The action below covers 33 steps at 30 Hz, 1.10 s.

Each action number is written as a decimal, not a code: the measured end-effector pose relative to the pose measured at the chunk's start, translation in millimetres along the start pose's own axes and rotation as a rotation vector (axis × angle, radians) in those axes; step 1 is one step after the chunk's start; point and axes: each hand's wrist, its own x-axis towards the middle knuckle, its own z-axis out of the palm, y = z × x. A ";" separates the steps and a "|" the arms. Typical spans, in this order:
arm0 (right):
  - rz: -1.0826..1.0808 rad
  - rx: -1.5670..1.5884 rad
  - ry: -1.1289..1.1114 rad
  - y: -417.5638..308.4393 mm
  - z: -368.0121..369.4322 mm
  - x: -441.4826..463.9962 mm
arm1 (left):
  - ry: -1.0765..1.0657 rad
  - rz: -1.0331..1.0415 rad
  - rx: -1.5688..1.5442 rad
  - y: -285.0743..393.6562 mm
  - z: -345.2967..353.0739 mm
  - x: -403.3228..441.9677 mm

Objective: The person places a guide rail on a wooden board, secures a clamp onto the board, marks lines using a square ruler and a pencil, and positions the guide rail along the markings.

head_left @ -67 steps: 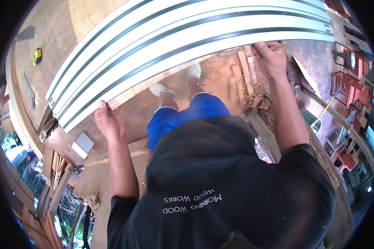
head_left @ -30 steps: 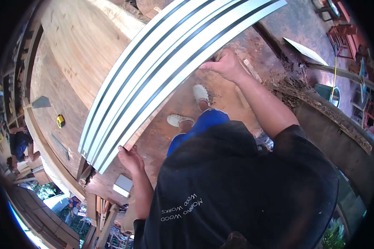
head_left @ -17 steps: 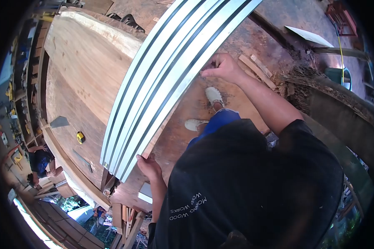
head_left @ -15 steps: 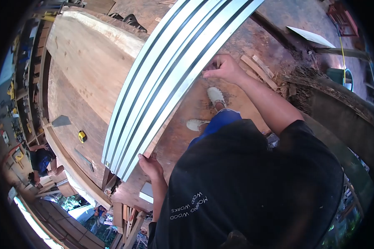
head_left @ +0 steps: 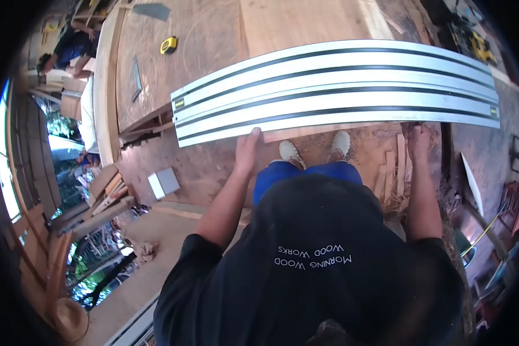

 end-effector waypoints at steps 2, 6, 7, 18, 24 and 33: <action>-0.002 -0.071 -0.019 1.7 -0.3 -6.2 | -0.087 0.032 -0.093 -2.7 -5.0 -0.5; 0.130 -0.153 0.090 1.0 14.1 -30.6 | -0.261 0.038 -0.006 -2.8 -45.4 1.9; 0.113 -0.128 0.082 10.5 10.1 -37.9 | -0.308 0.067 0.080 -0.6 -58.5 0.2; 0.131 -0.184 0.562 6.2 94.8 -142.1 | -0.397 -0.009 1.122 -82.3 -296.5 45.5; -0.257 -0.042 0.473 -73.7 184.3 -130.7 | -0.256 -0.002 0.954 -28.0 -351.2 67.8; -0.317 -0.386 -0.018 -137.3 334.4 -113.0 | 0.187 0.337 0.705 58.3 -404.6 85.3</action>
